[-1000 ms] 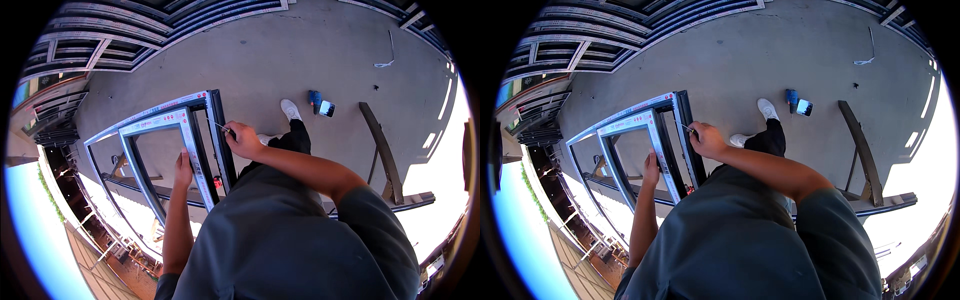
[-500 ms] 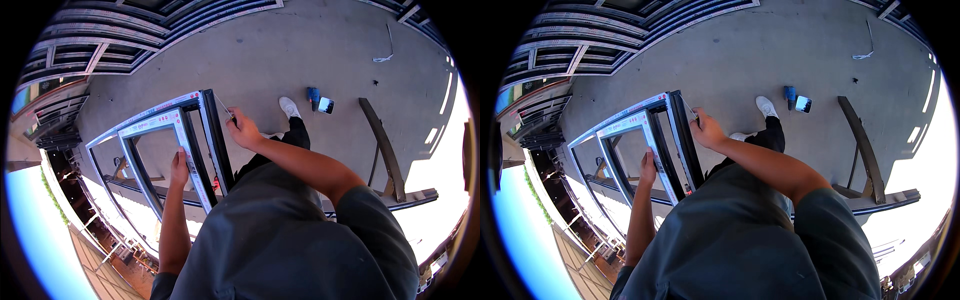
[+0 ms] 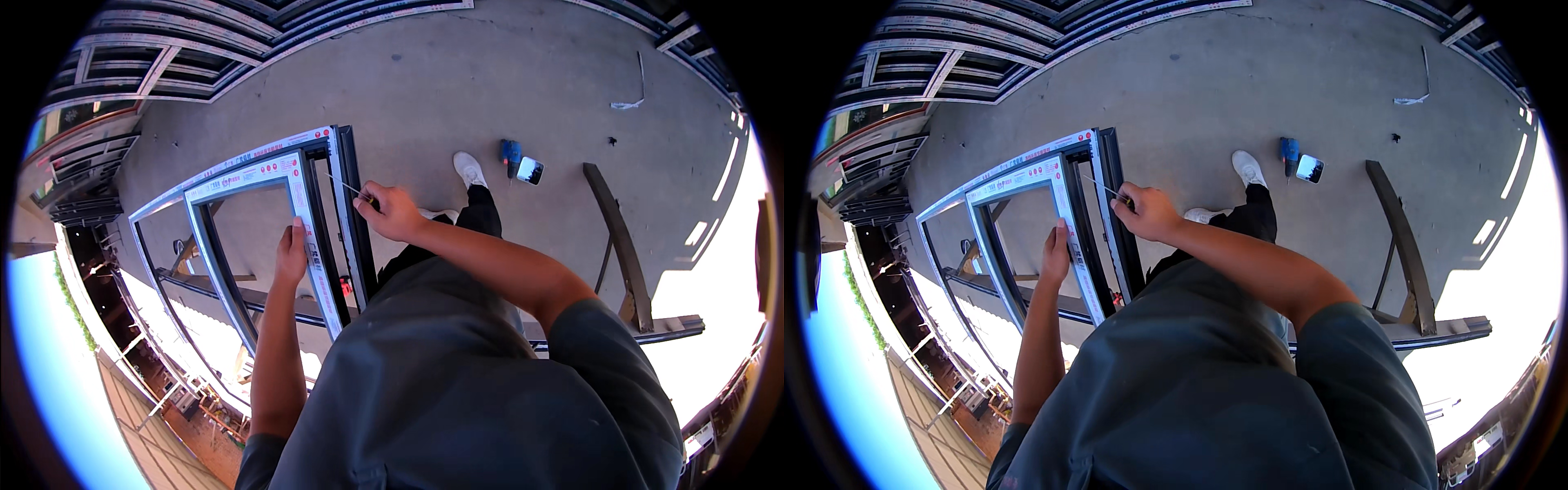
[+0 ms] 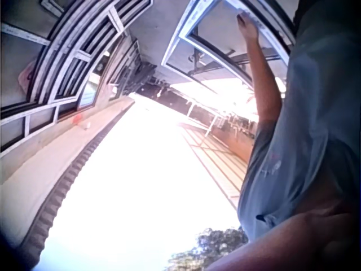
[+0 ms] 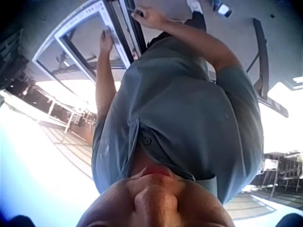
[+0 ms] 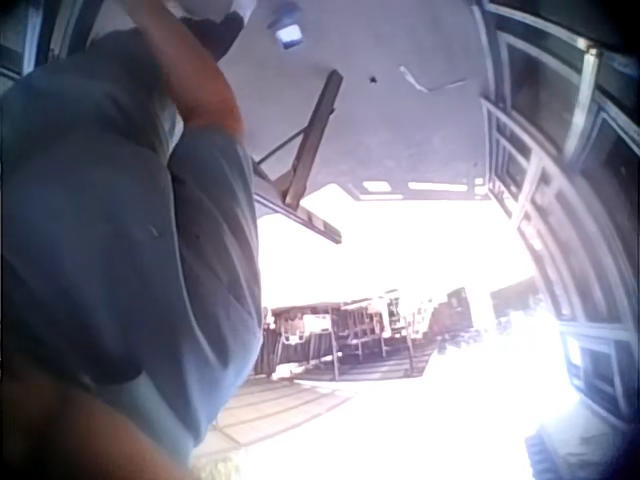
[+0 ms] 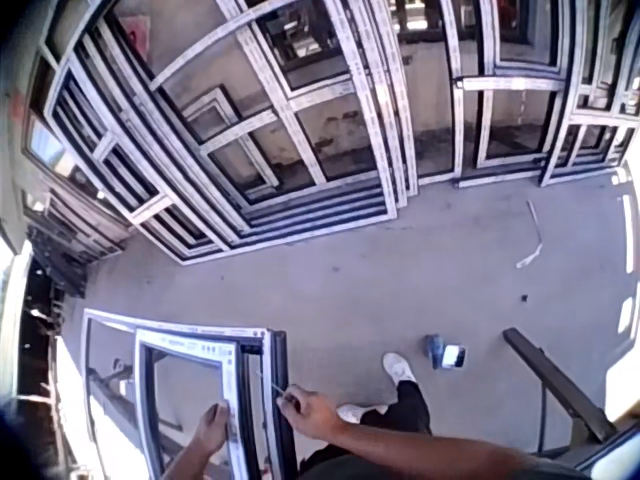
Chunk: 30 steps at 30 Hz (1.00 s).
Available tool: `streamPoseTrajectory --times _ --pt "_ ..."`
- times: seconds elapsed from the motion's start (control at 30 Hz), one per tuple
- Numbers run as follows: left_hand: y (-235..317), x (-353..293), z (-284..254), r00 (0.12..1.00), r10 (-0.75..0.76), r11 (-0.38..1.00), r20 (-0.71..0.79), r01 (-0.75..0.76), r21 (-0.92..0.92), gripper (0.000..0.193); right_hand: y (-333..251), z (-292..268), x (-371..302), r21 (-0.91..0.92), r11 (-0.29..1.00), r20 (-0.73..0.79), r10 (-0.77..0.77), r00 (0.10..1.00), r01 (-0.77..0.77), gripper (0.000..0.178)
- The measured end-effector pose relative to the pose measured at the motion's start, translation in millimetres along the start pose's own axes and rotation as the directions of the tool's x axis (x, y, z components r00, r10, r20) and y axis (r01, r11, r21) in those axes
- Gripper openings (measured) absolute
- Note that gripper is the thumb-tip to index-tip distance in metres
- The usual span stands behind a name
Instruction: The person measures a metal window frame with a tape measure, picks up small rubber gaskets and plastic components, and installs them into the frame grooves by hand. They pick up the frame to turn it over, and use a small hand tool to press components into place.
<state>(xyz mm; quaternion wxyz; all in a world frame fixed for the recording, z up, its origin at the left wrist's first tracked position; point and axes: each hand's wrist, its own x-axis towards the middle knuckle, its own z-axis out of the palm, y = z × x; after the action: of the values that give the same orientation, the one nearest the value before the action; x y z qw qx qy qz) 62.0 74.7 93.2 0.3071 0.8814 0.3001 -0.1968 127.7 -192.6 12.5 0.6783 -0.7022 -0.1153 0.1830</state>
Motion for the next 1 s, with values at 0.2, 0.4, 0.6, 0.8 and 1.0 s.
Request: streamPoseTrajectory --times 0.2,0.4,0.6,0.8,1.0 --pt "-3 7 7 0.999 -0.036 0.999 -0.002 0.036 0.02 0.078 18 19 -18 0.033 0.992 0.037 -0.122 0.992 0.121 0.018" --pt "-36 33 19 0.986 -0.126 0.988 0.113 0.135 -0.076 0.082 30 6 -24 -0.01 0.985 0.196 -0.167 0.966 0.173 0.019" --pt "-28 44 22 0.947 -0.219 0.965 0.236 0.246 -0.095 0.085 45 1 -39 -0.002 0.996 0.291 -0.083 0.953 0.087 0.017" --pt "-31 49 21 0.931 -0.259 0.95 0.259 0.294 -0.109 0.081 57 -3 -45 0.059 0.997 0.261 -0.061 0.963 0.047 0.018" --pt "-35 54 15 0.918 -0.279 0.937 0.281 0.324 -0.129 0.078 67 -8 -50 0.118 0.993 0.167 -0.035 0.985 0.015 0.019"
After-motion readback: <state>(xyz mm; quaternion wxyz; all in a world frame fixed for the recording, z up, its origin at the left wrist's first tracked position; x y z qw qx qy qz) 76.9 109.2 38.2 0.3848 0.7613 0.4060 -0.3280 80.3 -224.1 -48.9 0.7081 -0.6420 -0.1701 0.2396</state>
